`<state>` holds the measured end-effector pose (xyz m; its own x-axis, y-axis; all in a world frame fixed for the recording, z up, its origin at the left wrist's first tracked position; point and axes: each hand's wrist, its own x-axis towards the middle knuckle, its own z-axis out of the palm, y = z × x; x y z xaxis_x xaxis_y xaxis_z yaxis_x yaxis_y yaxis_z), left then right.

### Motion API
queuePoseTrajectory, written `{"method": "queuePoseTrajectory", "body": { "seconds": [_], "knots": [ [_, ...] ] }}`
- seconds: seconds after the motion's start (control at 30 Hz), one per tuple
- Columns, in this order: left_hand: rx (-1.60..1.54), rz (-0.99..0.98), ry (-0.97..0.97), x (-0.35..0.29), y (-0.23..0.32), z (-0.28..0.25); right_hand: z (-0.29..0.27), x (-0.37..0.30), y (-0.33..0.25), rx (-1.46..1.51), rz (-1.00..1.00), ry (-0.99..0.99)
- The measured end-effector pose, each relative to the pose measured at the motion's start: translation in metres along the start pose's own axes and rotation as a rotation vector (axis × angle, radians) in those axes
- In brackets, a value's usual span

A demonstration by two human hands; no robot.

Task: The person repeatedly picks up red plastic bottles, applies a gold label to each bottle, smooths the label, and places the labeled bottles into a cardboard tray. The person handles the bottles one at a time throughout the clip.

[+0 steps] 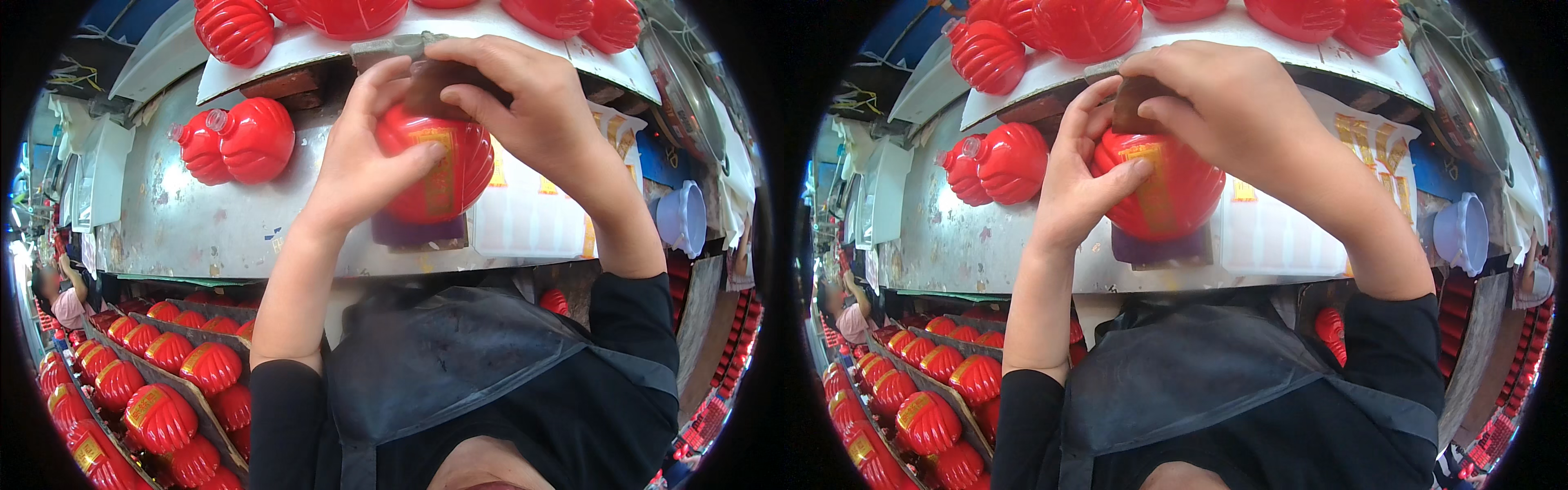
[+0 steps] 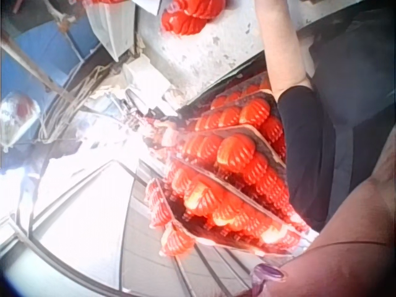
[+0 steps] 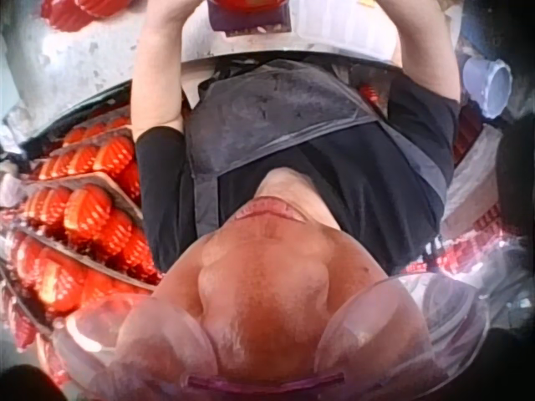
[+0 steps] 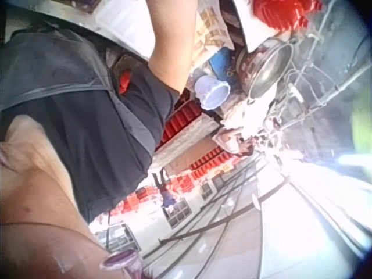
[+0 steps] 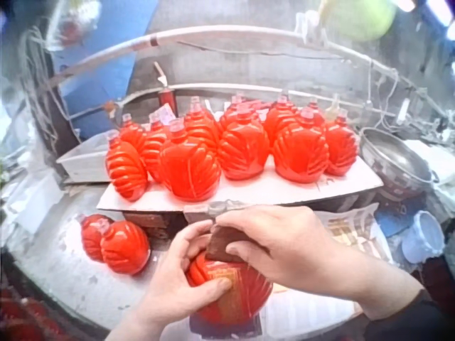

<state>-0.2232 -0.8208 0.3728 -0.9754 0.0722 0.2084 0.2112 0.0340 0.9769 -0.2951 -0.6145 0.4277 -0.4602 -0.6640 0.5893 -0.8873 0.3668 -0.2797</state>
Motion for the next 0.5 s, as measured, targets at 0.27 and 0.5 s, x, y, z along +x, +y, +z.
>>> {"method": "queuePoseTrajectory", "body": {
  "seconds": [0.27,0.5],
  "knots": [
    [-0.151,-0.121,0.033,0.011,0.004,0.006,-0.019,-0.029,0.010,0.994,0.777,0.078],
    [-0.258,-0.035,0.013,0.006,-0.004,0.003,0.017,-0.040,0.007,0.615,0.661,-0.173]
  ]
}}
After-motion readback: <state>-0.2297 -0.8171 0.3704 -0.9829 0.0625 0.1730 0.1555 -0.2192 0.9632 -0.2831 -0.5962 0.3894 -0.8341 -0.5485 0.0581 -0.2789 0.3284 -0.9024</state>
